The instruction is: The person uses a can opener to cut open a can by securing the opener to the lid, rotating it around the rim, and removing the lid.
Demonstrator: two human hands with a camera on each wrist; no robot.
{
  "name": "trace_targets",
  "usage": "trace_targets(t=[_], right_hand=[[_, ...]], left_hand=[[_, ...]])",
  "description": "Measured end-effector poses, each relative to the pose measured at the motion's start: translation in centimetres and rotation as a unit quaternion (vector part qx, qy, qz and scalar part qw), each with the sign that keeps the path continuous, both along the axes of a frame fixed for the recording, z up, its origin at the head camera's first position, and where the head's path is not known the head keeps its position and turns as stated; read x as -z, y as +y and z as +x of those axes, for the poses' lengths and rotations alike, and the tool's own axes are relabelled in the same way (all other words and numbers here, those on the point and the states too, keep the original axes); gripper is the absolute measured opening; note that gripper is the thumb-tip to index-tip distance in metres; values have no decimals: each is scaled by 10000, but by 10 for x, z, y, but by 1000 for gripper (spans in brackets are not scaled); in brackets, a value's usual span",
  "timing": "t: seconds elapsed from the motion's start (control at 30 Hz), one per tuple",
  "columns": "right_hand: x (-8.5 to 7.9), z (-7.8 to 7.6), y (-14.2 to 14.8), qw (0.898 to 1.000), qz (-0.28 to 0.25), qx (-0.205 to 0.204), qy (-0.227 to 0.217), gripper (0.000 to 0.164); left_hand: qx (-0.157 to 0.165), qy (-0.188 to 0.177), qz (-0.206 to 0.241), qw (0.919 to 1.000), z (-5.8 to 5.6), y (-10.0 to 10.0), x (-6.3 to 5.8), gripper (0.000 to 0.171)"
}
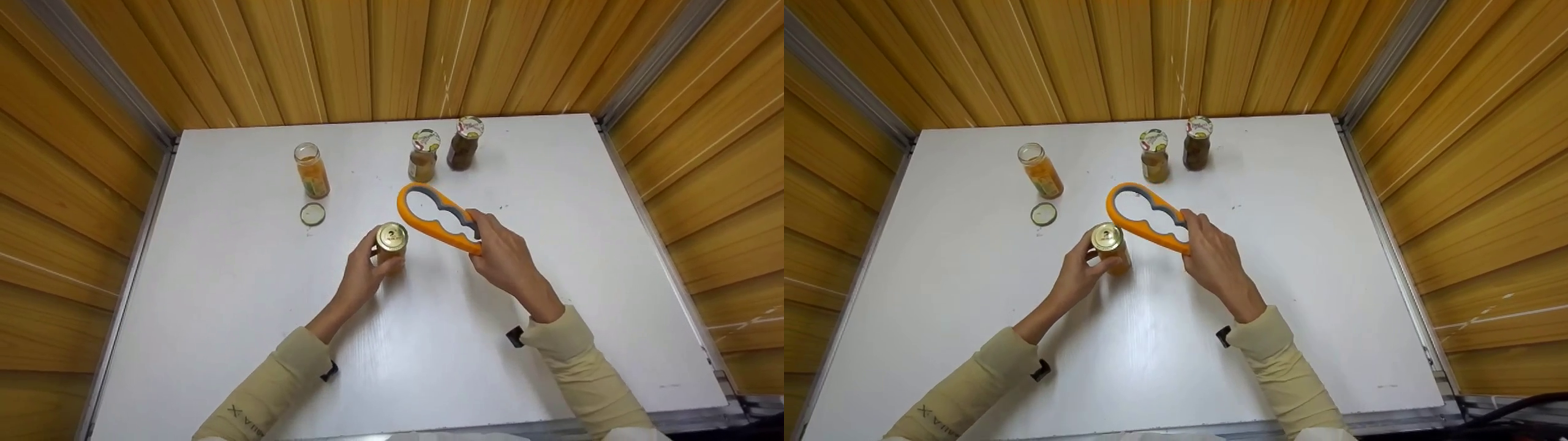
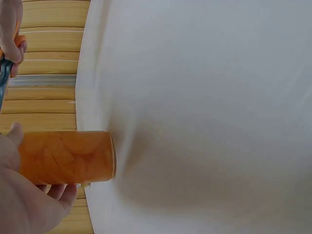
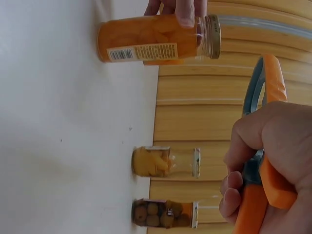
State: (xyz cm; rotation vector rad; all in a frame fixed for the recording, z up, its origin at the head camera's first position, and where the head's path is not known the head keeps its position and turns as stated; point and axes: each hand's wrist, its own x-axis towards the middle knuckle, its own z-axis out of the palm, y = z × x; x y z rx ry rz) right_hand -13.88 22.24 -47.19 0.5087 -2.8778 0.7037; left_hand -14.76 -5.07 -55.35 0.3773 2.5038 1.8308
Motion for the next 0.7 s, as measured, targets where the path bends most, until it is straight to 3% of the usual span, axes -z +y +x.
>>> trace_targets(t=[0.17,0.33,0.5,0.7], right_hand=[[3,3,-27,9993,29,-251,268,66],[6,5,-53,9984,245,-142,498,63],[9,8,-72,9975,473,64,528,62],[13,12,-84,9966,613,161,521,60]], left_hand=[[-417,72,-64,9991,11,9,5,68],[-784,47,-284,9965,15,18,6,67],[-986,18,-543,9936,17,25,6,68],[-1117,-39,-494,9925,19,29,7,71]])
